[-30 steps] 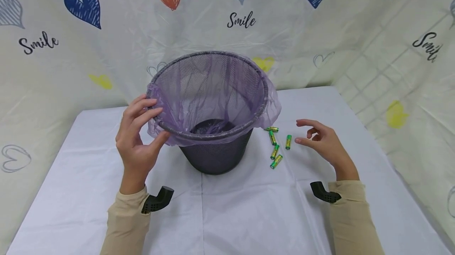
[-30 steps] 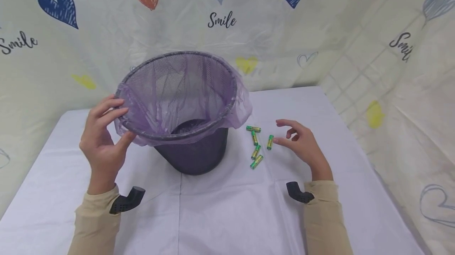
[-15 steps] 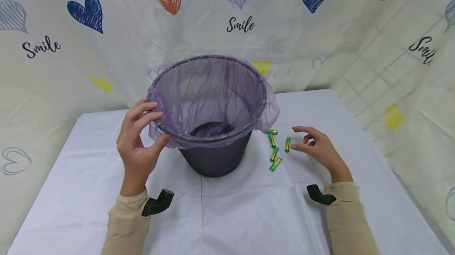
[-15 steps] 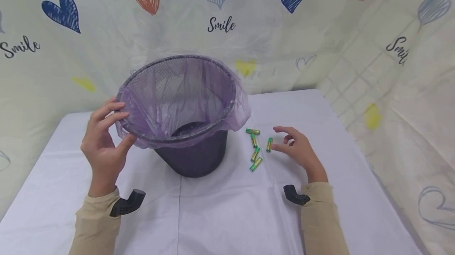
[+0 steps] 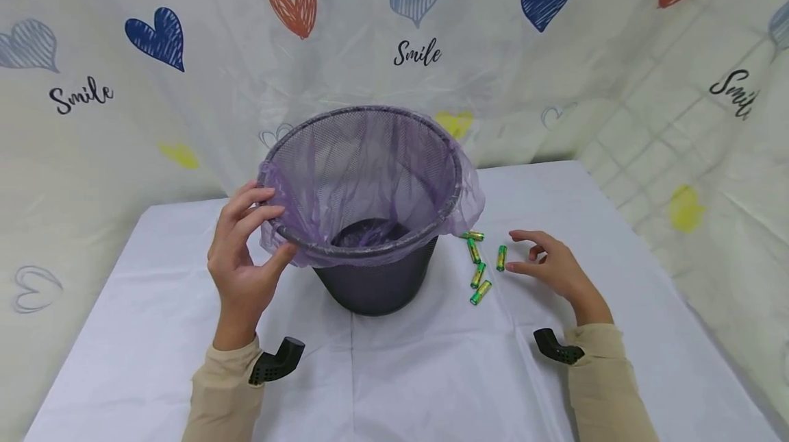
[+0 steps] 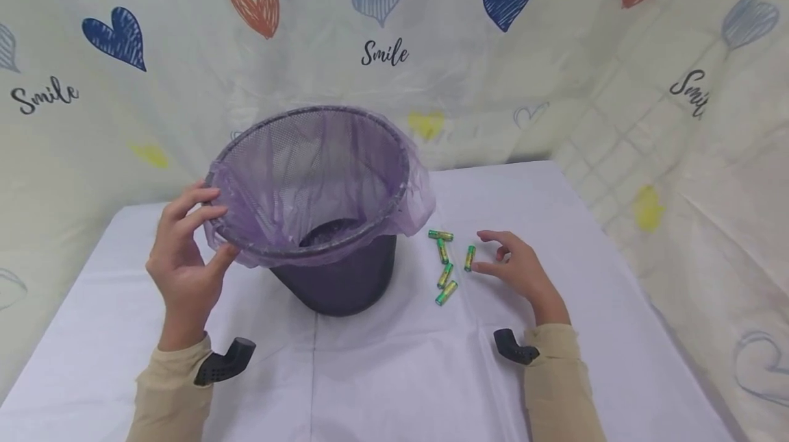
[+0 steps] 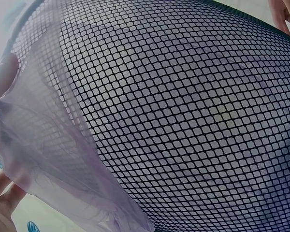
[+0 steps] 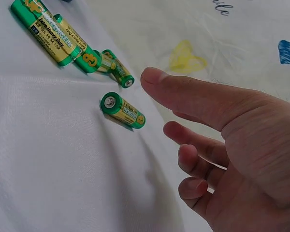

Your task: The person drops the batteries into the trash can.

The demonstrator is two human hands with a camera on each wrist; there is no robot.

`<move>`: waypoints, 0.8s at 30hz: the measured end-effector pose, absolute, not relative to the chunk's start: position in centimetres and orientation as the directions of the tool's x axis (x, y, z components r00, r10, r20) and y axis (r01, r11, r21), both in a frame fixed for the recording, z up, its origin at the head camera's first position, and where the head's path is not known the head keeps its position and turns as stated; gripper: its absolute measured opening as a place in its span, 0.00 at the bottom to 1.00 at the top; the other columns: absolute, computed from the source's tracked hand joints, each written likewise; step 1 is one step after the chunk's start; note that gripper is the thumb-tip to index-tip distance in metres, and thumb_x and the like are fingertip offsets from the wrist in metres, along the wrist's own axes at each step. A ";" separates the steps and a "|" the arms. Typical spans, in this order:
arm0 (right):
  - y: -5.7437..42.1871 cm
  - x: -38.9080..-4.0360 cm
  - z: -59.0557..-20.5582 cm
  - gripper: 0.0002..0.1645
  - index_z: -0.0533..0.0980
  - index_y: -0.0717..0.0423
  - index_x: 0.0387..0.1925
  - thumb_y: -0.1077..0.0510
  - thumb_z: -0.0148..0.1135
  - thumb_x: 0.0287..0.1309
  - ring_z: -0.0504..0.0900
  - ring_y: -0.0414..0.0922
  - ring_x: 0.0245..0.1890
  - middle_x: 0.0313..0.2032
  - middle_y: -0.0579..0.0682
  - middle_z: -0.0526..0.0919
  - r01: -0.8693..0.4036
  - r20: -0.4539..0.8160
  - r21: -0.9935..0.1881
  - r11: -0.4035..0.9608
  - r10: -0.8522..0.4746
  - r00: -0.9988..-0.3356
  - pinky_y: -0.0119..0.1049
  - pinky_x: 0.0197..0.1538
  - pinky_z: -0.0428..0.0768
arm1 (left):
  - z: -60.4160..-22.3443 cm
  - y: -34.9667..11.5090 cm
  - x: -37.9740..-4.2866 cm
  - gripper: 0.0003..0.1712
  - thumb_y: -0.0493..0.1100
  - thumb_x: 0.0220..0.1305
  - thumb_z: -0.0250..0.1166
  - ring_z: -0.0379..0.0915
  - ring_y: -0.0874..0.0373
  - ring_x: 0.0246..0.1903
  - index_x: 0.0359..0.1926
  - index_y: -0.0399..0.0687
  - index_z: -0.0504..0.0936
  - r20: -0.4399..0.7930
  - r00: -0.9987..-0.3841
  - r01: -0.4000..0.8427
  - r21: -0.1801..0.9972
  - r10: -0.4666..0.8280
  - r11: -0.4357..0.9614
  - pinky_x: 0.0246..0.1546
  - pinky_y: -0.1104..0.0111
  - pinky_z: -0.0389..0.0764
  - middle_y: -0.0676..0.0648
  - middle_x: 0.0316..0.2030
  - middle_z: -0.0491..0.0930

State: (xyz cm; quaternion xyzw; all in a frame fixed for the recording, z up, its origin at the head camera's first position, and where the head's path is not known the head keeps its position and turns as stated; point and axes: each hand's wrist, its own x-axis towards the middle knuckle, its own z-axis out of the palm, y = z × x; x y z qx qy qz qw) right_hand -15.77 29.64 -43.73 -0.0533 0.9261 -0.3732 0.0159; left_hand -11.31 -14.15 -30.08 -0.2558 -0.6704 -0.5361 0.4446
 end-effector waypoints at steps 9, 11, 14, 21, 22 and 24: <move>29.6 -16.1 -44.1 0.39 0.70 0.47 0.57 0.43 0.71 0.40 0.68 0.41 0.31 0.40 0.50 0.74 -0.102 -0.003 -0.656 0.748 -0.138 -0.990 0.27 0.32 0.65 | -30.4 -14.0 -11.3 0.26 0.49 0.50 0.69 0.64 0.37 0.57 0.36 0.26 0.78 0.873 -0.468 0.829 0.488 -0.140 0.273 0.62 0.58 0.68 0.32 0.46 0.76; 29.5 -16.3 -44.3 0.40 0.71 0.48 0.56 0.43 0.71 0.39 0.68 0.41 0.31 0.41 0.49 0.74 -0.112 0.008 -0.639 0.761 -0.139 -0.990 0.27 0.32 0.64 | -30.3 -14.0 -11.4 0.26 0.49 0.50 0.69 0.64 0.37 0.57 0.36 0.25 0.78 0.875 -0.464 0.833 0.484 -0.139 0.269 0.62 0.57 0.68 0.32 0.45 0.76; 29.4 -16.5 -44.6 0.39 0.72 0.49 0.56 0.44 0.72 0.38 0.67 0.41 0.30 0.40 0.50 0.74 -0.119 0.015 -0.621 0.775 -0.140 -0.990 0.27 0.32 0.64 | -30.2 -14.0 -11.4 0.27 0.50 0.50 0.69 0.64 0.37 0.57 0.35 0.25 0.78 0.876 -0.464 0.830 0.483 -0.133 0.280 0.62 0.58 0.68 0.31 0.45 0.75; 28.7 -16.6 -45.1 0.39 0.72 0.50 0.55 0.44 0.72 0.38 0.67 0.42 0.29 0.36 0.50 0.73 -0.119 0.004 -0.591 0.798 -0.144 -0.990 0.29 0.30 0.64 | -30.1 -14.2 -11.5 0.29 0.51 0.50 0.69 0.65 0.37 0.57 0.35 0.24 0.77 0.878 -0.463 0.826 0.478 -0.126 0.297 0.62 0.59 0.68 0.30 0.45 0.75; 28.6 -16.6 -45.1 0.38 0.72 0.50 0.55 0.45 0.72 0.38 0.66 0.42 0.29 0.36 0.50 0.73 -0.120 0.005 -0.589 0.799 -0.145 -0.989 0.30 0.31 0.64 | -30.1 -14.2 -11.5 0.29 0.51 0.51 0.68 0.65 0.37 0.57 0.35 0.24 0.77 0.877 -0.464 0.826 0.479 -0.124 0.297 0.62 0.59 0.69 0.30 0.45 0.75; 28.5 -16.6 -45.2 0.37 0.72 0.50 0.54 0.45 0.72 0.39 0.66 0.42 0.29 0.36 0.50 0.73 -0.121 0.009 -0.586 0.801 -0.143 -0.990 0.30 0.31 0.64 | -30.0 -14.2 -11.5 0.28 0.51 0.51 0.68 0.65 0.36 0.57 0.35 0.24 0.77 0.877 -0.466 0.825 0.480 -0.120 0.299 0.62 0.58 0.68 0.30 0.45 0.75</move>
